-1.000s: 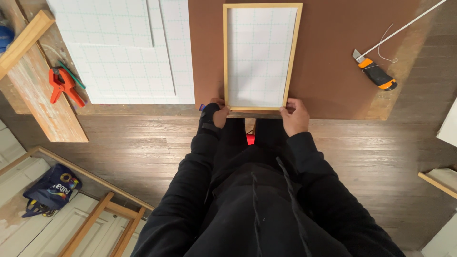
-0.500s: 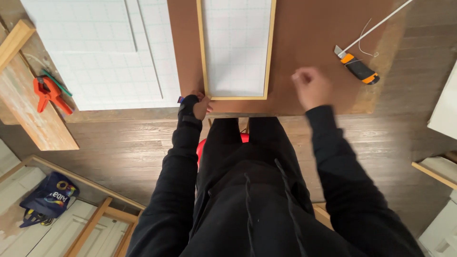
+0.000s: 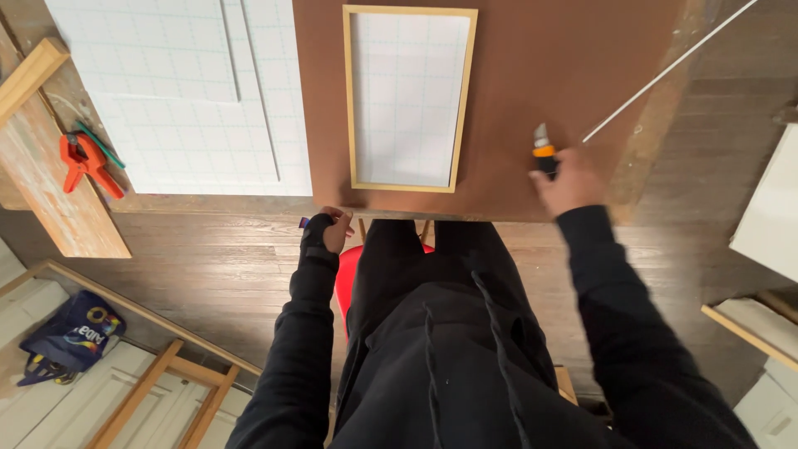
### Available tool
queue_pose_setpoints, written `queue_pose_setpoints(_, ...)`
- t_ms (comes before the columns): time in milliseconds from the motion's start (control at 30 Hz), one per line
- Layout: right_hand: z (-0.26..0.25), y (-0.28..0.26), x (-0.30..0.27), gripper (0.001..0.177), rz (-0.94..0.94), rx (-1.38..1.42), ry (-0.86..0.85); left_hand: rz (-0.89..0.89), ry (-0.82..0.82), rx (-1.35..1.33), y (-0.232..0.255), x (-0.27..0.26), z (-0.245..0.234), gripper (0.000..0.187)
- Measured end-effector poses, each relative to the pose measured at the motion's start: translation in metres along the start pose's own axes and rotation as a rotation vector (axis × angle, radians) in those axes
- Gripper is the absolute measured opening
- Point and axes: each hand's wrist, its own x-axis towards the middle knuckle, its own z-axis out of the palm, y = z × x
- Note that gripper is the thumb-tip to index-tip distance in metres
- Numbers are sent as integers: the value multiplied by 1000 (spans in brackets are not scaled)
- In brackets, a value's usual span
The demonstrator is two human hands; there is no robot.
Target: Framing a piece of art by aligning it with a mat board and securing it within a frame.
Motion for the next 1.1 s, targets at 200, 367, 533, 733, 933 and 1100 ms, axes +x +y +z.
queue_pose_setpoints(200, 15, -74, 11, 53, 78, 217, 13, 19, 94, -24, 9, 18, 6, 30)
queue_pose_setpoints(367, 8, -69, 25, 41, 29, 435, 69, 107, 282, 39, 42, 24, -6, 31)
queue_pose_setpoints(533, 0, 30, 54, 39, 166, 369, 338, 139, 377, 72, 48, 27, -20, 33)
queue_pose_setpoints(733, -25, 59, 99, 34, 243, 469, 359, 120, 367, 24, 33, 35, -18, 36)
queue_pose_setpoints(933, 16, 80, 85, 23, 100, 454, 413, 127, 320, 7, 16, 42, -19, 39)
queue_pose_setpoints(1100, 7, 71, 77, 37, 276, 605, 439, 119, 304, 23, 35, 35, -33, 42)
